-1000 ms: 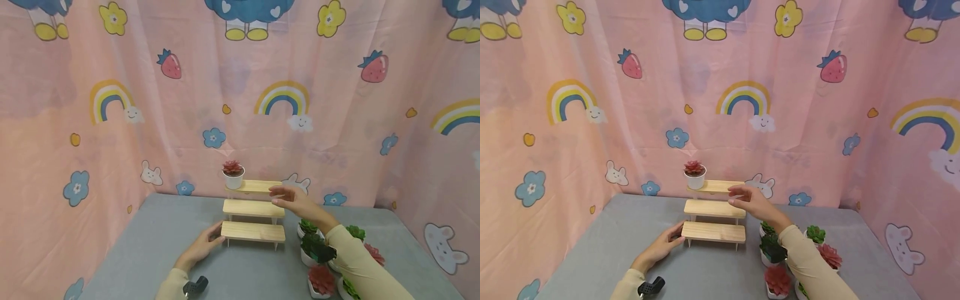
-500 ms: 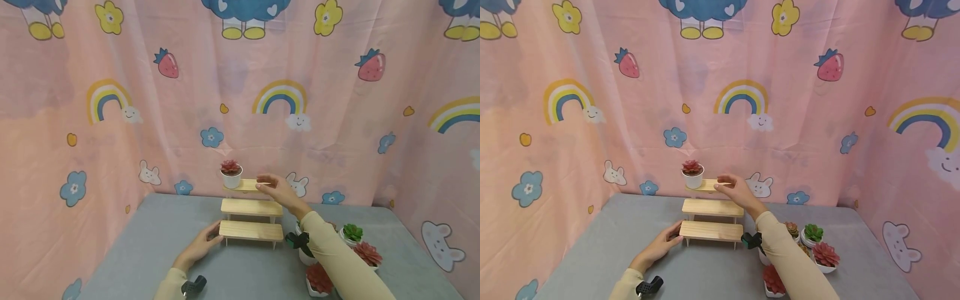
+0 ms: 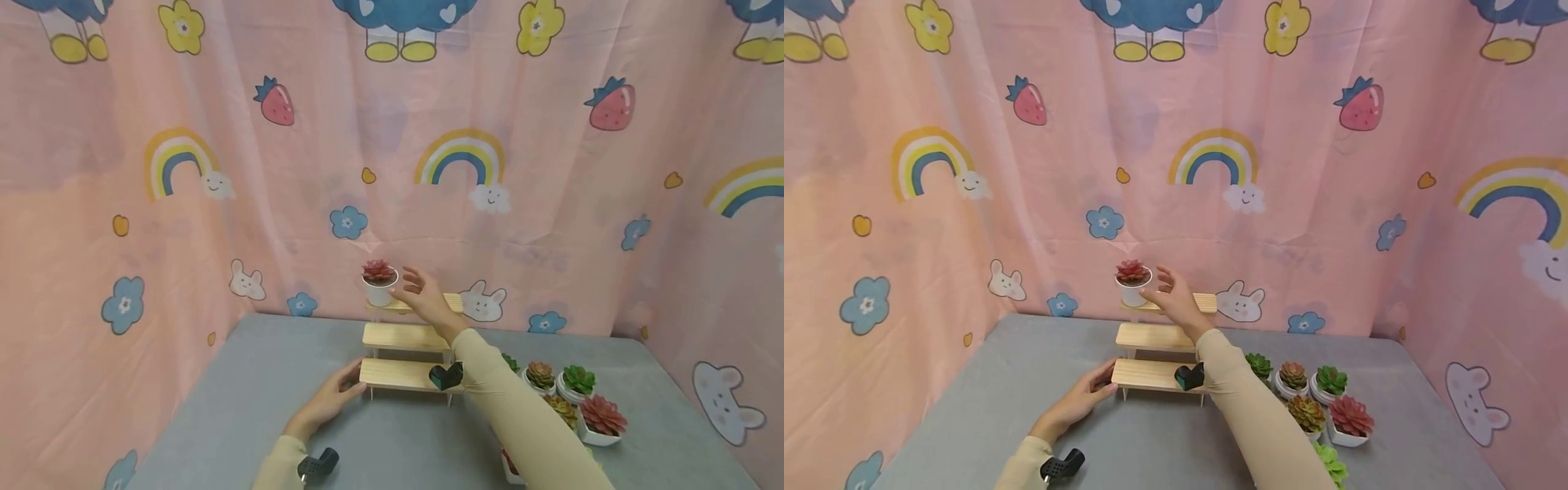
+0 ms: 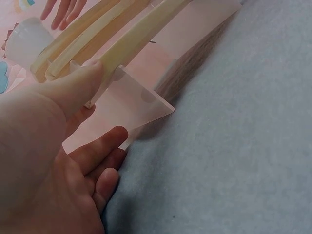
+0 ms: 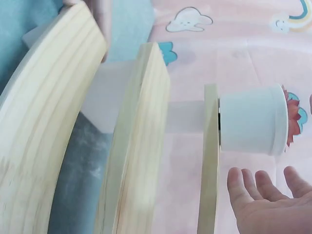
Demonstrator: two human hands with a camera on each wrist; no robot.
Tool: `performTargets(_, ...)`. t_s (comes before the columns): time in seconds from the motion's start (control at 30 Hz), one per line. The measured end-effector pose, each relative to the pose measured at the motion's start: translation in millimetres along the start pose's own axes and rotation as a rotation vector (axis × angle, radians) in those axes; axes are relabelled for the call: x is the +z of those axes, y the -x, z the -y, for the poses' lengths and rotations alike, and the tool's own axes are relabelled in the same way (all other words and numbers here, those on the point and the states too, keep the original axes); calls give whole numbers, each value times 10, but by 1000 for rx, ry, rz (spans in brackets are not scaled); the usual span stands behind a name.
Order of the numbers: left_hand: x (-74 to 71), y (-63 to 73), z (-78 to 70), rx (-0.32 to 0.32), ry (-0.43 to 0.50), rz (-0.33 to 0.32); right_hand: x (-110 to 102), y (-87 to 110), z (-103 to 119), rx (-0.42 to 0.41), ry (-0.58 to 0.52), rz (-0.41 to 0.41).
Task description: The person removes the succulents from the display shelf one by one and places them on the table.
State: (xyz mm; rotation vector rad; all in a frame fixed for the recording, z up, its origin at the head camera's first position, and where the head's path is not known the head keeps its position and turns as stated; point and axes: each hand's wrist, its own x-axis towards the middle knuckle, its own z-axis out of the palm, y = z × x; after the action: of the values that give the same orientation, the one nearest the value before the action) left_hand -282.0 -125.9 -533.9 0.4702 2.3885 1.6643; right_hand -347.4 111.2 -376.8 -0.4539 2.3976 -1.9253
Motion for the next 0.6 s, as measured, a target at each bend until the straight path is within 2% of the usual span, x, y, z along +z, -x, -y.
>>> performTargets(0.23, -14, 6, -2, -3, -10, -1, 147, -141, 58, 63, -65, 26)
performTargets(0.6, -17, 15, -55, -31, 2, -8, 262, -218, 18, 54, -87, 16)
